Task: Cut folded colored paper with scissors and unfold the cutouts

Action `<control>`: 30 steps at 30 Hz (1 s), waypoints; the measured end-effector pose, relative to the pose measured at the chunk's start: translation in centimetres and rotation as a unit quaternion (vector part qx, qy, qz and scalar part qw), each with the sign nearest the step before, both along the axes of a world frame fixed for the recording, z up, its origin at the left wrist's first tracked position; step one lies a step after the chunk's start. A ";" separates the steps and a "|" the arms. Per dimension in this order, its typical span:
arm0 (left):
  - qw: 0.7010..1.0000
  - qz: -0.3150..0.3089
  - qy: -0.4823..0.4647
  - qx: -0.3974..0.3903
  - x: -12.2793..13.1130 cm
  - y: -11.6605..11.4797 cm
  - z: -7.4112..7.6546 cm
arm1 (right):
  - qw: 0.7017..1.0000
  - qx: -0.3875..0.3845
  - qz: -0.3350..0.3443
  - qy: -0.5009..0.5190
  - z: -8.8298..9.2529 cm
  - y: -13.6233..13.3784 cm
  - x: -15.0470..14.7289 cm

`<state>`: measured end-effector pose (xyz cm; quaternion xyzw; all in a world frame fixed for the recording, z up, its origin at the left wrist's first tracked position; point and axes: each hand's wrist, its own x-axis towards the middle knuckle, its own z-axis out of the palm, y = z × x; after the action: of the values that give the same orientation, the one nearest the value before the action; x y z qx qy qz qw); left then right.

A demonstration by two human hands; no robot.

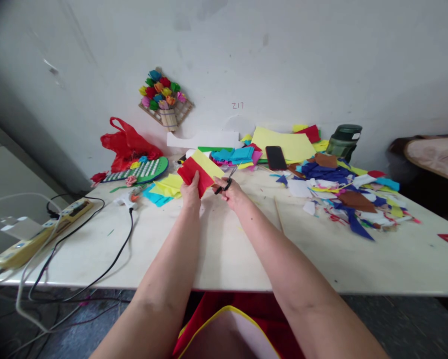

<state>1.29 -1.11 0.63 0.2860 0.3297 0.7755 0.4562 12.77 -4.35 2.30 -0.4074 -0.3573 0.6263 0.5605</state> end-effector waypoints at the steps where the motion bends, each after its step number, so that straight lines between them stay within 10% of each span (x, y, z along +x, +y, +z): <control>1: 1.000 0.002 0.007 0.001 0.1 -0.1 0.0 | 1.000 0.008 0.002 -0.001 -0.1 -0.1 -0.3; 30: 0.996 0.042 0.074 0.008 1.0 -0.3 0.3 | 0.983 0.042 -0.179 -0.013 -1.3 -0.2 -2.6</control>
<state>2.25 -1.45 0.92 0.3322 0.3681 0.7733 0.3951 10.14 -4.56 0.99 -0.4490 -0.3118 0.4949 0.6755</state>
